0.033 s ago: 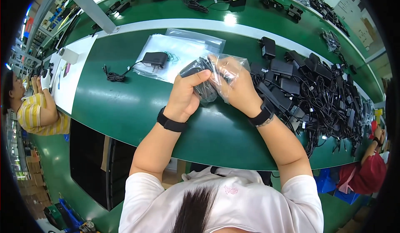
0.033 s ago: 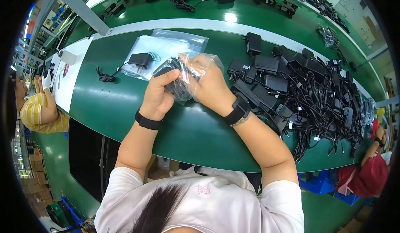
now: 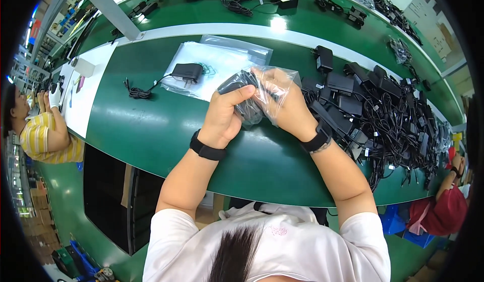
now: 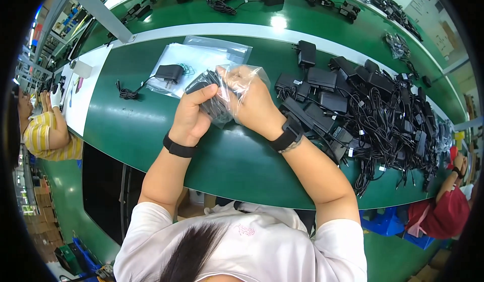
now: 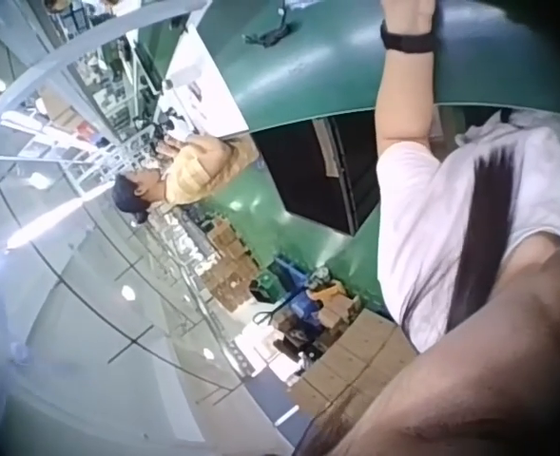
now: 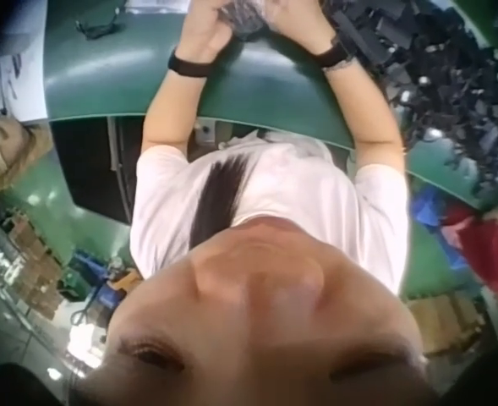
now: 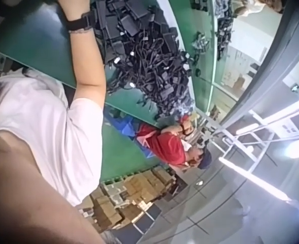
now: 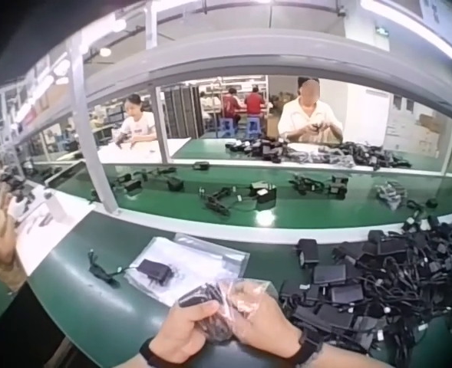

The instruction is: The person packages power adapters by hand, picking up an adapter and a plastic bag, placing the adapter inside, and setting the bagged item aside. This process is repeated for several power adapters and plastic bags, with the person occasionally moving items to reach more bags.

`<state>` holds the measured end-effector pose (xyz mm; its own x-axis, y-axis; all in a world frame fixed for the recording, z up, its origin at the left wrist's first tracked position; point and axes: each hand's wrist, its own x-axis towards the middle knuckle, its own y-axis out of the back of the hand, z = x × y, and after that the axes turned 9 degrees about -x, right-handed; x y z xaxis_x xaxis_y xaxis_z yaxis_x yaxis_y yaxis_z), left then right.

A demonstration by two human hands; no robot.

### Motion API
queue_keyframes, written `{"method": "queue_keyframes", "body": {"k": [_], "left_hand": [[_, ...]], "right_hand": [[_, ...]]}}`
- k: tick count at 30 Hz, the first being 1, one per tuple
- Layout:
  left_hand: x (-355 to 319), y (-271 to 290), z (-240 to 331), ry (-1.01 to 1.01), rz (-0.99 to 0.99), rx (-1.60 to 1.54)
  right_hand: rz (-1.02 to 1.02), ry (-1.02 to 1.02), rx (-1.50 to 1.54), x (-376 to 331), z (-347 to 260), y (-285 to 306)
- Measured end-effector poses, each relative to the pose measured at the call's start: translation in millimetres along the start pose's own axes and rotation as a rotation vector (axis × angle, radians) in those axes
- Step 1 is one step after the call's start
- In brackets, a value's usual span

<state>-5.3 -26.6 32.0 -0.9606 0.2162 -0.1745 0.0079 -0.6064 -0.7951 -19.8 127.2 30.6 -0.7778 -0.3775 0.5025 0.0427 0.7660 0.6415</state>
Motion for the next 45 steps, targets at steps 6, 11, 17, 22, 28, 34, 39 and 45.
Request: {"method": "queue_keyframes", "body": {"k": [6,11,17,22,28,34,39,45], "left_hand": [[-4.0,-2.3,-1.3,-0.098,-0.011,0.036],[-0.3,-3.9,-0.8,-0.351,0.115,0.319],[-7.4,-2.8,39.3,-0.537,0.059,0.257],[-7.0,-1.7,31.2,-0.445,0.048,0.116],[-18.9,-0.9,32.4,-0.268,-0.072,-0.034],[-12.1,1.4,40.2,-0.358,0.039,-0.208],[-10.6,-4.8,30.4,-0.456,-0.039,-0.083],[-17.4,-13.4,1.4,-0.478,-0.106,0.001]], "right_hand": [[0.071,0.132,0.117,-2.7,1.0,-15.5],[0.135,0.019,0.064,-3.9,-16.8,-13.0],[0.102,-0.012,0.381,3.7,-12.2,10.0],[-0.069,-0.002,0.329,-0.9,1.1,15.0],[0.194,-0.344,0.543,9.5,-13.6,65.7],[0.424,-0.261,0.797,16.3,-13.9,38.3],[-0.023,-0.499,1.164,5.4,-52.5,-1.6],[-0.093,-0.645,1.372,0.2,-41.0,7.4]]}}
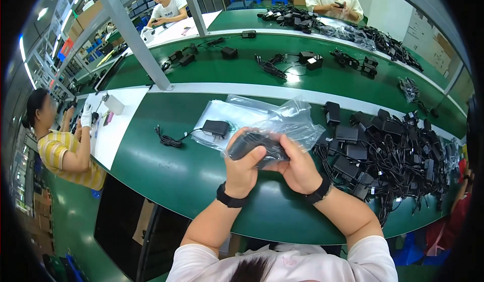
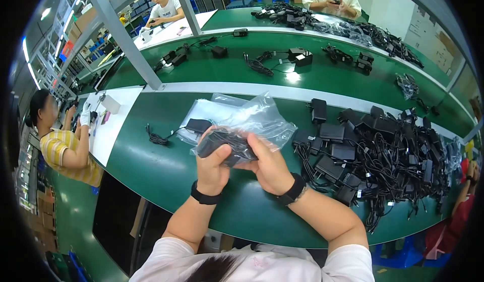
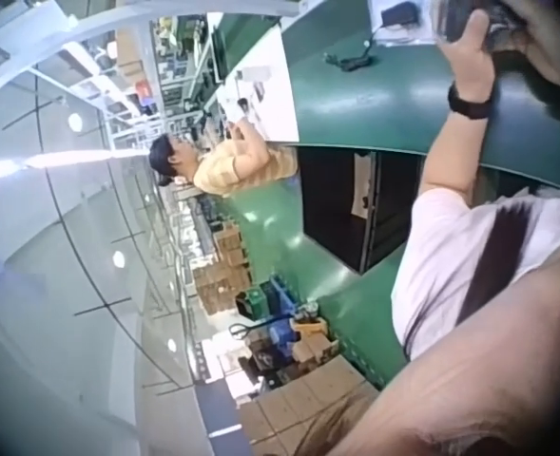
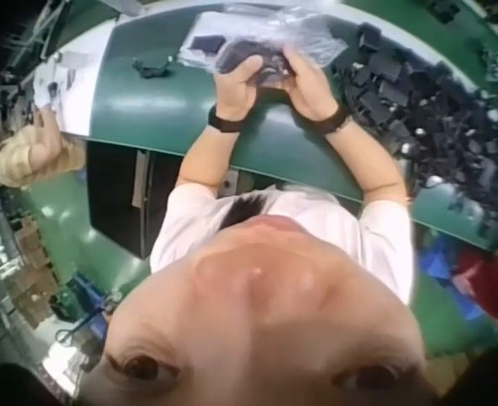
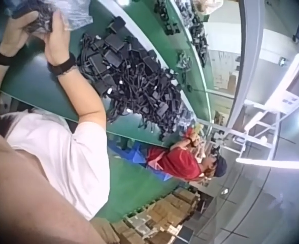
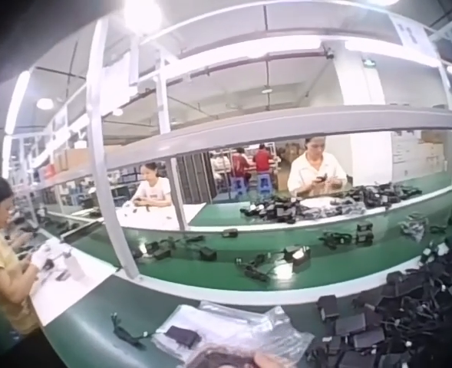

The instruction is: The person packages power adapters by hand, picking up an adapter and a plastic bag, placing the adapter inside, and setting the bagged item aside. This process is repeated for several power adapters and plastic bags, with the person occasionally moving items to reach more bags.

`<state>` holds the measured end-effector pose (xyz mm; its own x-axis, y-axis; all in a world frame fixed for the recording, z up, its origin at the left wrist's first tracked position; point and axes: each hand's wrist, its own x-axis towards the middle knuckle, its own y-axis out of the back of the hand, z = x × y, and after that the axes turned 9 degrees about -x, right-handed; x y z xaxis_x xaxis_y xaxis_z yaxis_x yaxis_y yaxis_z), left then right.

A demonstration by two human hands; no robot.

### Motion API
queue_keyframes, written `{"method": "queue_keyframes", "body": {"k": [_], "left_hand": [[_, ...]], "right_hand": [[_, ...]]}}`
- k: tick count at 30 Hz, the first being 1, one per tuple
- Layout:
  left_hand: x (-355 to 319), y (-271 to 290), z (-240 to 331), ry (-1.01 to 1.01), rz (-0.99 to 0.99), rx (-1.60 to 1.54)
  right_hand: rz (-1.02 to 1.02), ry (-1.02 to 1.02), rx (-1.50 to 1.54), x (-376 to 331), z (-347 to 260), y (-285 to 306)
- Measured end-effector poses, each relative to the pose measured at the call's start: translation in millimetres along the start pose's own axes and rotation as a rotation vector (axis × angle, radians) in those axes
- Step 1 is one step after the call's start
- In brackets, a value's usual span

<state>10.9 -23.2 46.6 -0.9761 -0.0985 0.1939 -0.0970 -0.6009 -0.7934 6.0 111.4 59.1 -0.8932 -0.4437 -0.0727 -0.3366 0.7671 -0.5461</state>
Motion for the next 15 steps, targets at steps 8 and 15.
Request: {"method": "queue_keyframes", "body": {"k": [8,15], "left_hand": [[8.6,-7.0,19.5,0.112,-0.138,0.303],[7.8,2.3,13.9,0.007,-0.143,0.811]], "right_hand": [[0.259,0.504,-0.761,4.4,1.2,18.0],[0.339,0.684,-1.060,8.7,-8.3,25.8]]}}
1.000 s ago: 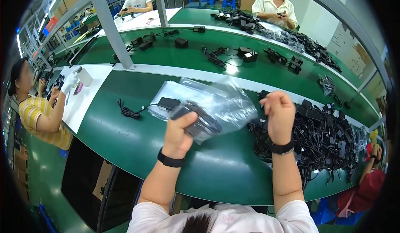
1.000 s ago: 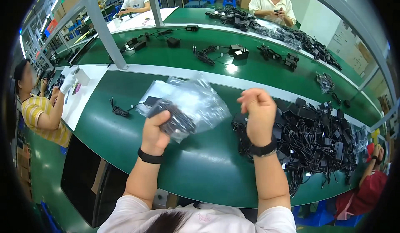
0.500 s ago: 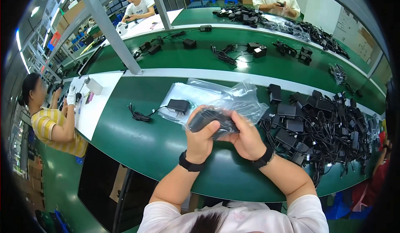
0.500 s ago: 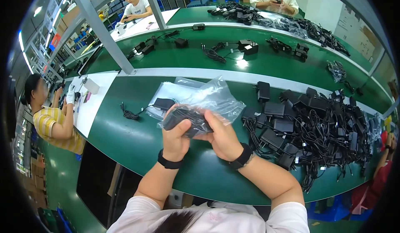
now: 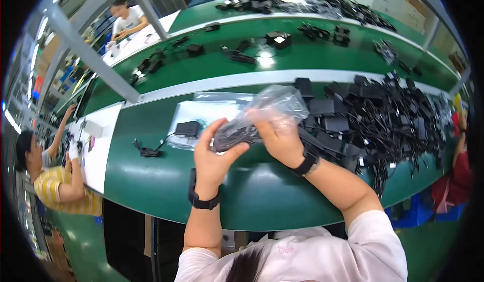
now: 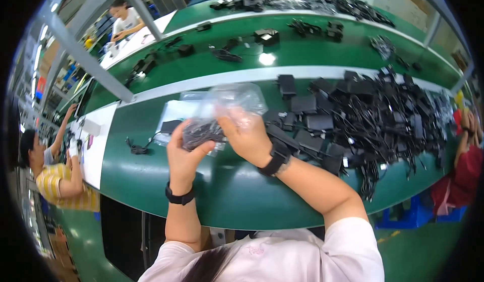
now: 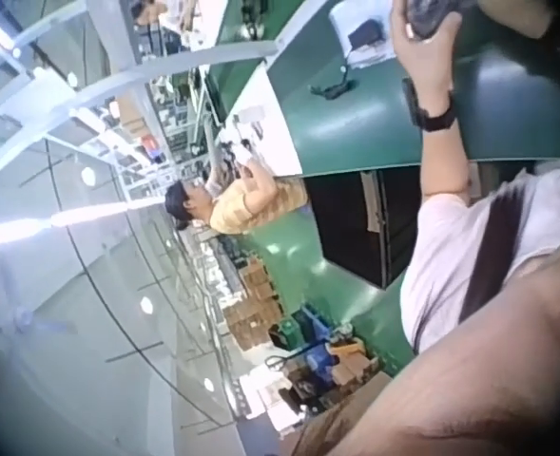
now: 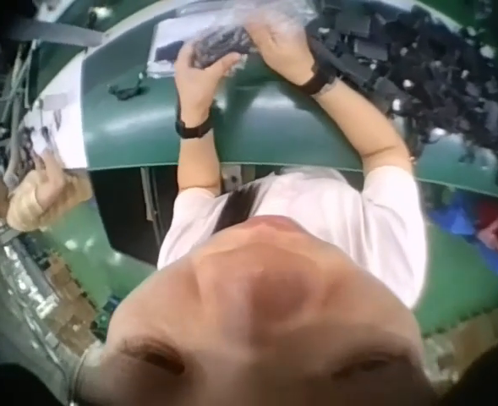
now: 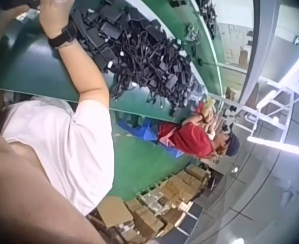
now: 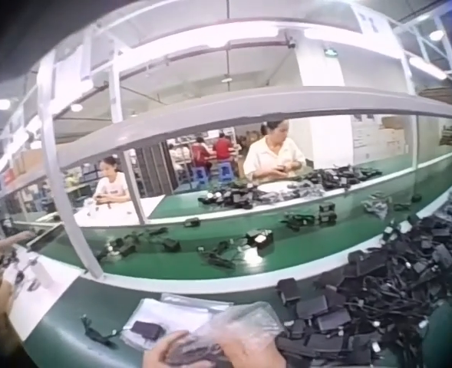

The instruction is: The person packages power adapters by hand, picking up an adapter and a plastic bag, placing the adapter inside, and setting the bagged item aside. This process is repeated for several power adapters and plastic bags, with the person occasionally moving items to reach more bags.

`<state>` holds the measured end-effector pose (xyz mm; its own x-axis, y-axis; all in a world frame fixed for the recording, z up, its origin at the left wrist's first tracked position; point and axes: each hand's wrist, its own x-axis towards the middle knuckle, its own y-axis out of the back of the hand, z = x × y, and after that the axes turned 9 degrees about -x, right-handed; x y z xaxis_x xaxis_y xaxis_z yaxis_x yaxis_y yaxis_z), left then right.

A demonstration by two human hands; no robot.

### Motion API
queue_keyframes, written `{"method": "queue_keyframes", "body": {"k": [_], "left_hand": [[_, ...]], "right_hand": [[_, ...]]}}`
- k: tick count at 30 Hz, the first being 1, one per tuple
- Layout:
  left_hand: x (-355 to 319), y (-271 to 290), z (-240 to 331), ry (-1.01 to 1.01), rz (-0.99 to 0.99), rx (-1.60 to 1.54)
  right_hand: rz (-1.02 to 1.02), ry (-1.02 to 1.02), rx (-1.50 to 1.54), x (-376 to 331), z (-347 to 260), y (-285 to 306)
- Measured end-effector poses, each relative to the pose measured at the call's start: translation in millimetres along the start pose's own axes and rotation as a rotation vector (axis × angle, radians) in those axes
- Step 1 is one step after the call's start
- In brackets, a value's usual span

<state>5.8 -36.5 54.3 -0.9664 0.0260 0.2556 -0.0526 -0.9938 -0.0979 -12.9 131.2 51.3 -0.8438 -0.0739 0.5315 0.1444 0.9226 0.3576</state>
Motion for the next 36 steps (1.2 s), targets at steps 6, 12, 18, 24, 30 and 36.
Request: {"method": "queue_keyframes", "body": {"k": [6,12,18,24,30,36], "left_hand": [[-9.8,-17.5,-7.2,-0.143,0.189,-0.089],[-4.5,-7.3,-8.6,-0.128,0.234,-0.097],[-0.7,4.6,-16.2,-0.257,0.065,-0.317],[6.0,9.9,-21.3,0.128,0.012,-0.561],[7.3,1.5,-25.5,-0.318,0.011,0.346],[3.2,-9.9,-16.9,-0.377,-0.024,0.100]], "right_hand": [[0.088,0.153,-0.066,-11.2,-2.3,-16.8],[-0.167,-0.412,0.671,0.5,-0.7,-14.3],[-0.438,-0.756,1.064,7.5,-11.5,-6.9],[-0.302,-0.548,0.835,-1.0,4.6,-9.2],[-0.167,-0.427,0.558,-2.5,7.5,-13.4],[-0.239,-0.402,0.601,2.7,-0.3,-3.3]]}}
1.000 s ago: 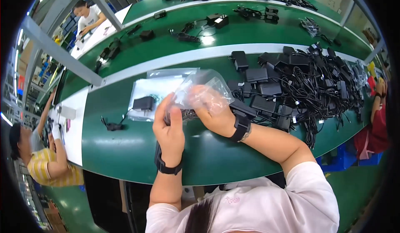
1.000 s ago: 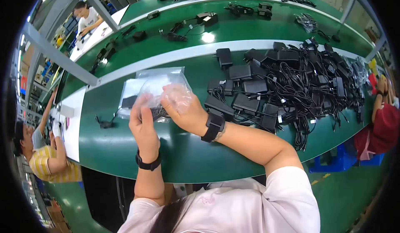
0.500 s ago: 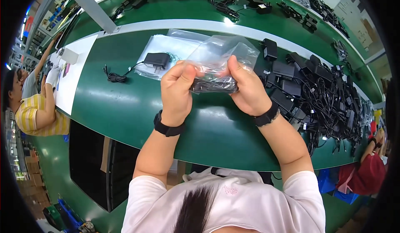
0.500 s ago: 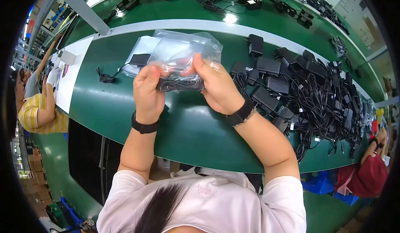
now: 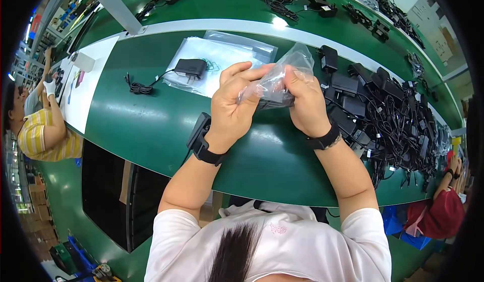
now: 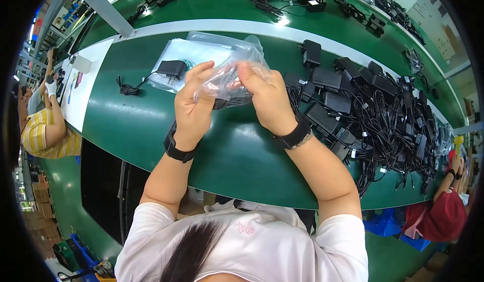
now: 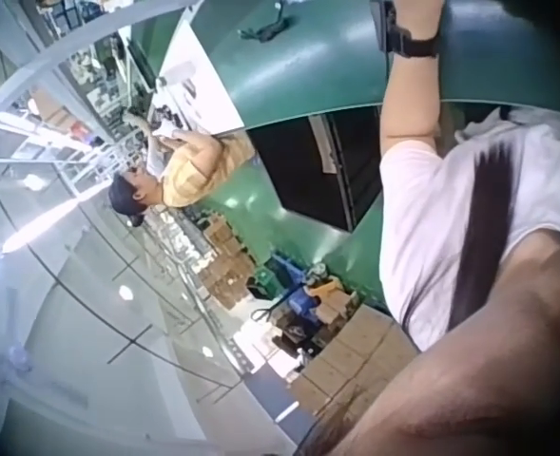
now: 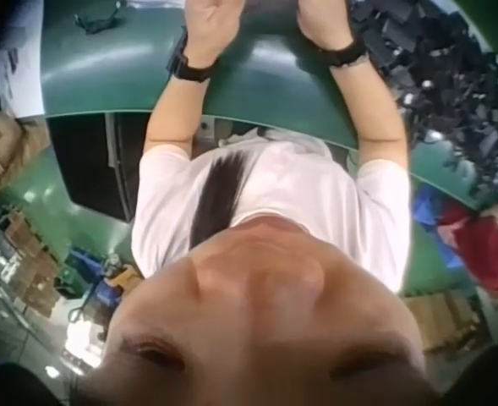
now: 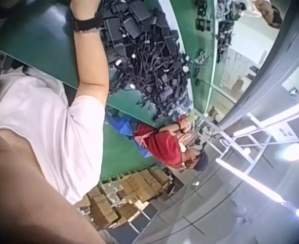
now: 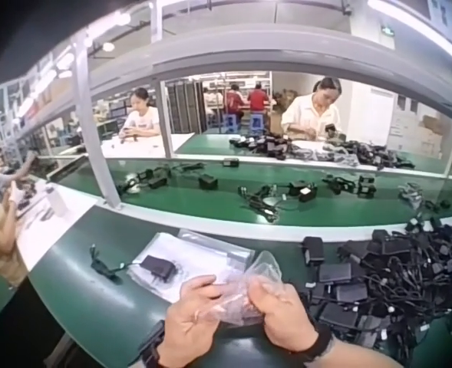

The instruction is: The person packages power adapters by hand, picking up an adapter and a plastic bag, placing the adapter inside, and setting the bagged item aside. This process is repeated for several power adapters and plastic bags, with the person occasionally moving items to reach more bags.

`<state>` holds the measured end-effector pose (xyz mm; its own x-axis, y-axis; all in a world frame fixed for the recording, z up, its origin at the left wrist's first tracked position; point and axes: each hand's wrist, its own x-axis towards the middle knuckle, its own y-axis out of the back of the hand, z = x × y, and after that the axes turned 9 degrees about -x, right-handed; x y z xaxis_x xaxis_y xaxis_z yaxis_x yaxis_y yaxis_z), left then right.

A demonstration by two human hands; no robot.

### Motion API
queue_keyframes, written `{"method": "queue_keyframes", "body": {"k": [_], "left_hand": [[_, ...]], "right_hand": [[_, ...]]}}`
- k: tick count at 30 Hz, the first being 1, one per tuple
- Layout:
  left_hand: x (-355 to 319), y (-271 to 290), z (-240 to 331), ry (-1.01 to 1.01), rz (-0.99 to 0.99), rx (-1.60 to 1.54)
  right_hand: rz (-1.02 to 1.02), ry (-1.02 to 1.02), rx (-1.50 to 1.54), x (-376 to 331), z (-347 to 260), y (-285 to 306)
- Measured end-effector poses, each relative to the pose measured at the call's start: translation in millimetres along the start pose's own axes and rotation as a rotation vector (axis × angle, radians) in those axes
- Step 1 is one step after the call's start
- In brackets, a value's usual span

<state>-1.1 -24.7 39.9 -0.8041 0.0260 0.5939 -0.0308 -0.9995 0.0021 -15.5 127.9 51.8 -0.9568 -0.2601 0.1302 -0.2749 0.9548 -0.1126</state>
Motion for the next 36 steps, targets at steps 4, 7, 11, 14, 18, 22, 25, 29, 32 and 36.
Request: {"method": "queue_keyframes", "body": {"k": [4,7,11,14,18,22,25,29,32,36], "left_hand": [[-0.4,12.1,-9.6,0.037,-0.050,-0.128],[2.0,-0.4,-1.1,0.361,0.190,-0.346],[5.8,8.9,0.7,0.578,0.184,-0.503],[4.0,11.8,-1.5,0.478,0.114,-0.365],[4.2,20.5,-1.8,0.495,0.156,-0.266],[4.1,18.6,-2.6,0.507,0.211,-0.352],[6.1,4.3,2.6,0.381,0.301,-0.291],[-1.3,7.8,5.8,0.331,0.179,-0.170],[-2.5,-3.6,12.9,0.279,0.130,-0.025],[3.4,-1.6,19.4,0.605,0.202,-0.265]], "right_hand": [[0.003,-0.056,0.158,-2.4,-3.7,-9.0],[-0.002,-0.001,-0.063,-1.9,-0.6,-5.7],[0.022,0.194,-0.234,-5.5,7.3,-9.1],[0.025,0.224,-0.368,-6.5,6.7,-10.4],[-0.042,0.189,-0.352,-5.7,3.4,-10.8],[-0.044,0.056,-0.054,-3.5,-5.1,-11.4],[-0.174,-0.223,0.034,-3.2,-29.2,3.1],[-0.380,-0.440,0.044,-3.0,-52.5,21.0],[-0.451,-0.421,-0.106,-3.9,-58.9,34.7],[-0.352,-0.364,-0.235,21.7,-65.9,74.8]]}}
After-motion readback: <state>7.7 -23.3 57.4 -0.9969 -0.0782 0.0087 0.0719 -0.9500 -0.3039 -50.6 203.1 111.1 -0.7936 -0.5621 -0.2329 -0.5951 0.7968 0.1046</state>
